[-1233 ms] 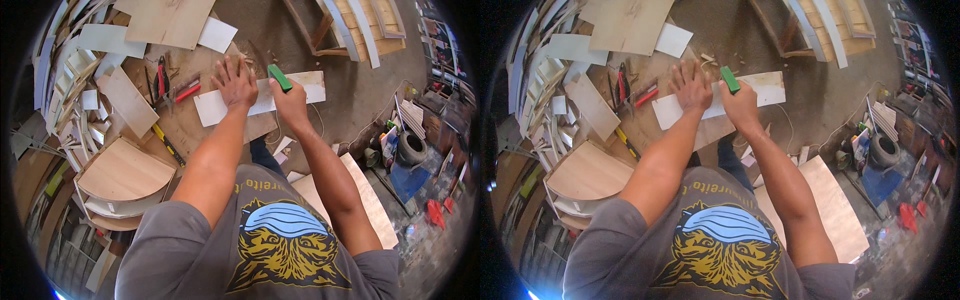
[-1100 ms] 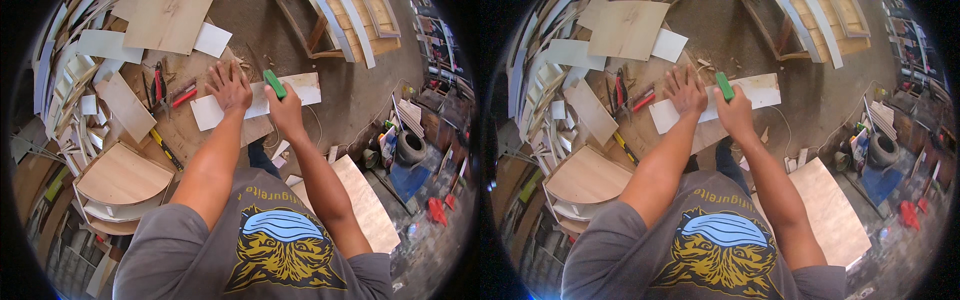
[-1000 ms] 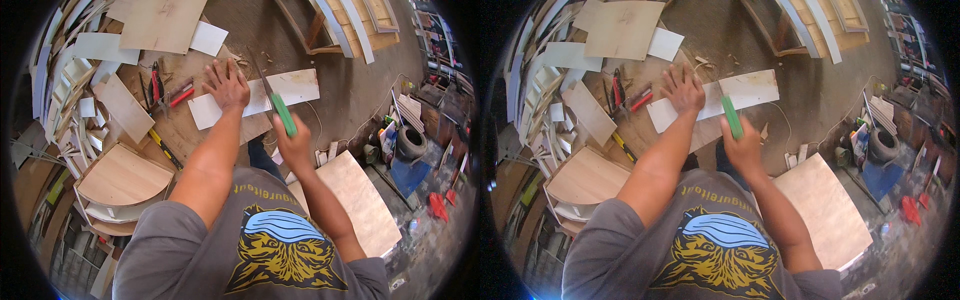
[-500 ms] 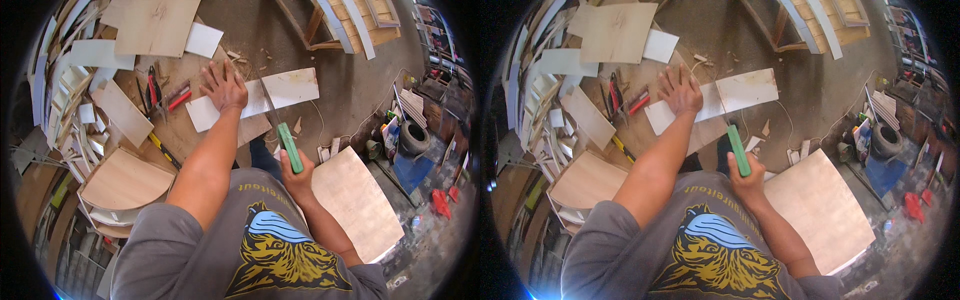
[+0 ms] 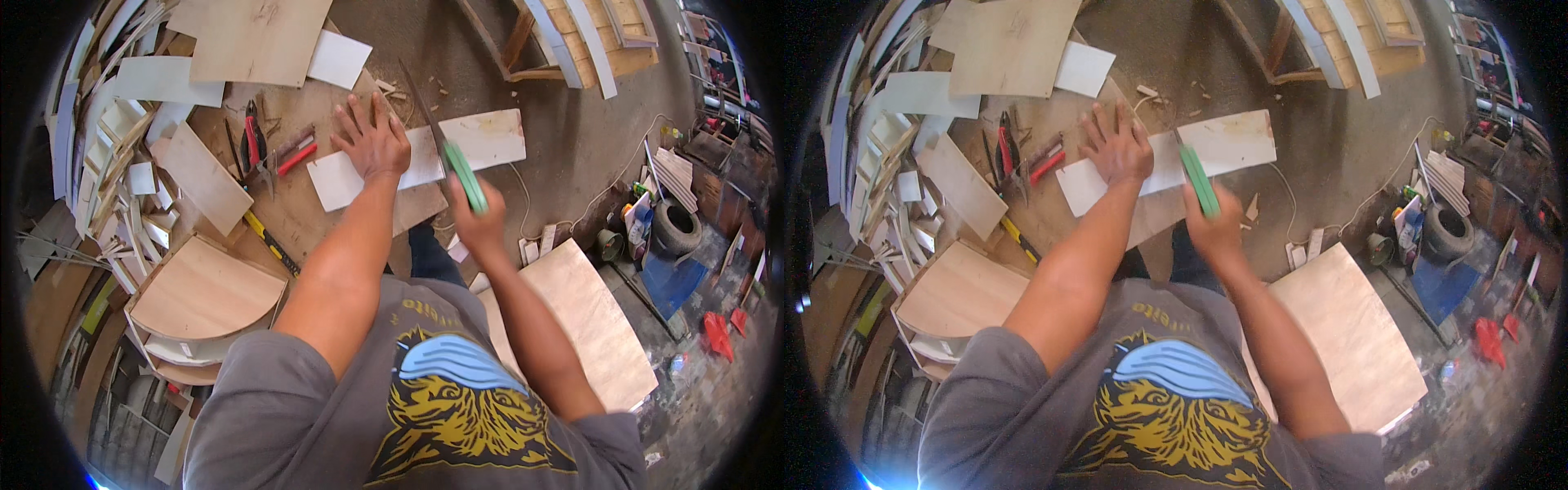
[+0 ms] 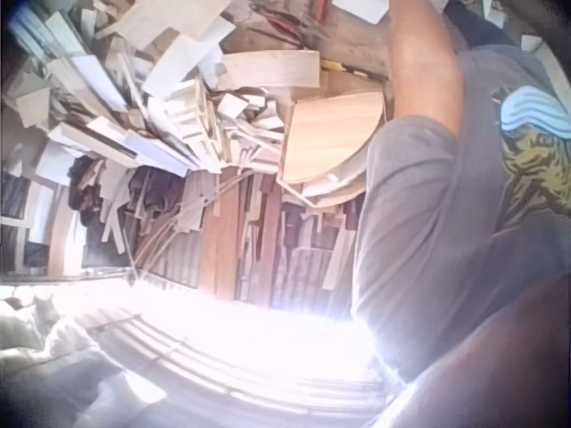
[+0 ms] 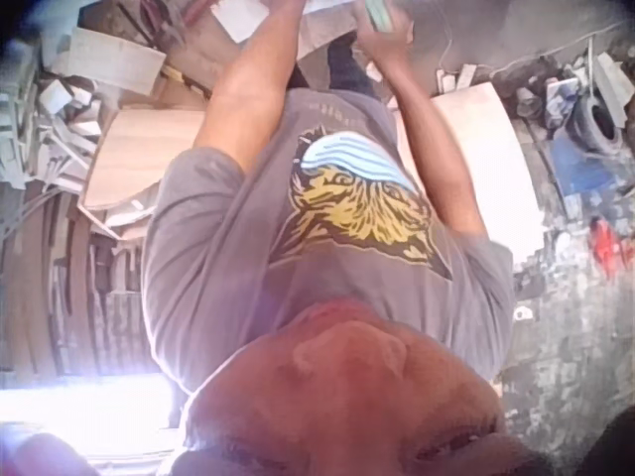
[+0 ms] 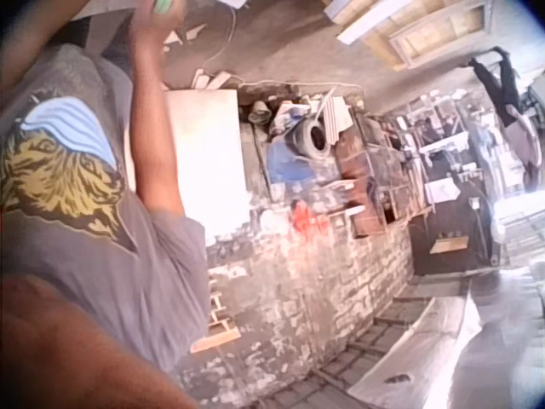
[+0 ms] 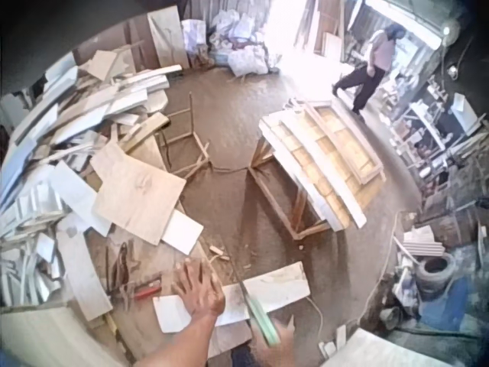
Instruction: The person saws a piece of wood using a hand saw, then positions wooden boards together to form a small shelf unit, hammering nails into the wood to secure the joints.
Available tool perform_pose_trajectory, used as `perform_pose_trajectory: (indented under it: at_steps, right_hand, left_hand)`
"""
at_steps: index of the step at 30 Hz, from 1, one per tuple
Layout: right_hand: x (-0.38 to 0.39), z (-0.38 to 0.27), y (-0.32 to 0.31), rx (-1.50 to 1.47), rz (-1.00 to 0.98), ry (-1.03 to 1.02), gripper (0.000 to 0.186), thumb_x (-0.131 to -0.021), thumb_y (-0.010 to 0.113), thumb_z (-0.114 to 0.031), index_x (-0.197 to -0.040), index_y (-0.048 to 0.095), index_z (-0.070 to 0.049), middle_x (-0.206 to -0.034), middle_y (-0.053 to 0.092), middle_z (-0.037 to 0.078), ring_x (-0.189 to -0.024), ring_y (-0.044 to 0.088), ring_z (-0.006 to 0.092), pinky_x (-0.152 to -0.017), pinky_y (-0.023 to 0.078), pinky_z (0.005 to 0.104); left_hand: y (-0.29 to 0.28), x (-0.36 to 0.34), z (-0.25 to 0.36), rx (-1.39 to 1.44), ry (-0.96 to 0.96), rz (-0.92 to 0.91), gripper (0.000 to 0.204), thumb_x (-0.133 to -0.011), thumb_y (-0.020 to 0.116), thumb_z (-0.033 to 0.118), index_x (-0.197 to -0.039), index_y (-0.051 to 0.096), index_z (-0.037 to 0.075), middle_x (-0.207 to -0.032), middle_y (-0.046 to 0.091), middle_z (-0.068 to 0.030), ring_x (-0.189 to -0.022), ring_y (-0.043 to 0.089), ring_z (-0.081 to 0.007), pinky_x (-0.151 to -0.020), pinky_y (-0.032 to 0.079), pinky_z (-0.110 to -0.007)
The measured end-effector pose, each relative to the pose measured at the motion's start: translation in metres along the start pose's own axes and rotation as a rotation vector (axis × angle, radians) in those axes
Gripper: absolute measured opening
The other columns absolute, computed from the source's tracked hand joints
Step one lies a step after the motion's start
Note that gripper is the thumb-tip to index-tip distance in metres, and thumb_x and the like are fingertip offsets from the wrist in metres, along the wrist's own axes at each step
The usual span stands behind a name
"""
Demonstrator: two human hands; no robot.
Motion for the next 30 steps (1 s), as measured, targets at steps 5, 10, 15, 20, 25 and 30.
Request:
perform_pose_trajectory:
  at_steps: [5,10,15,20,25,30]
  right_hand:
    - [-0.006,-0.012,0.006,0.036,-0.056,0.13,0.037,-0.098,0.073,-0.029,-0.081,0.065,0.004,-0.064,0.06,0.02,-0.06,0.055,0.0176,-0.059,0.046,0.0401]
    - [0.053,-0.044,-0.045,-0.157,-0.011,0.224,0.031,-0.099,0.072,-0.022,-0.082,0.067,0.002,-0.064,0.06,0.01,-0.062,0.055,0.0129,-0.057,0.045,0.0366]
    - [-0.031,-0.018,0.026,0.024,-0.048,0.177,0.042,-0.097,0.072,-0.031,-0.08,0.062,0.006,-0.063,0.059,0.019,-0.058,0.055,0.0229,-0.06,0.046,0.043]
    - [-0.053,-0.028,0.028,-0.005,-0.088,0.169,0.041,-0.094,0.072,-0.032,-0.08,0.063,0.006,-0.067,0.064,0.022,-0.061,0.061,0.031,-0.063,0.048,0.0454]
    - [-0.083,-0.063,0.027,0.022,-0.092,0.031,0.039,-0.093,0.071,-0.035,-0.103,0.061,0.002,-0.072,0.066,0.026,-0.074,0.07,0.0439,-0.068,0.051,0.0504]
    - [-0.058,-0.06,0.016,0.117,-0.098,-0.072,0.036,-0.098,0.07,-0.034,-0.104,0.06,0.0,-0.072,0.066,0.025,-0.07,0.068,0.0465,-0.064,0.051,0.0496]
  left_hand:
    - [-0.001,-0.008,0.0,-0.003,0.013,0.006,0.063,-0.106,0.036,0.042,-0.167,0.028,0.027,-0.176,0.009,-0.0142,-0.16,0.001,-0.0443,-0.122,0.009,-0.071]
    - [-0.004,-0.012,-0.003,0.056,0.029,0.071,0.063,-0.105,0.039,0.041,-0.166,0.03,0.026,-0.175,0.012,-0.0167,-0.16,0.004,-0.0458,-0.122,0.009,-0.072]
    - [-0.008,-0.005,0.006,0.056,0.059,0.077,0.063,-0.105,0.039,0.041,-0.166,0.031,0.026,-0.175,0.013,-0.0166,-0.159,0.005,-0.0458,-0.122,0.009,-0.072]
    - [-0.005,-0.01,0.0,0.084,0.085,0.098,0.061,-0.107,0.038,0.045,-0.165,0.034,0.024,-0.174,0.015,-0.0167,-0.16,0.005,-0.0435,-0.123,0.009,-0.07]
    - [-0.014,-0.036,-0.006,0.135,0.018,0.08,0.061,-0.109,0.032,0.049,-0.164,0.036,0.023,-0.172,0.018,-0.0172,-0.161,0.007,-0.0403,-0.124,0.009,-0.068]
    - [-0.018,-0.036,-0.01,0.136,-0.117,0.129,0.062,-0.109,0.03,0.05,-0.165,0.032,0.024,-0.173,0.013,-0.0202,-0.16,0.006,-0.0426,-0.124,0.009,-0.068]
Point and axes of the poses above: each hand's wrist, its own x-axis away from the middle knuckle, its own y-axis out of the palm, z = x × y, the point moved 8 cm from there along -x, towards the middle knuckle
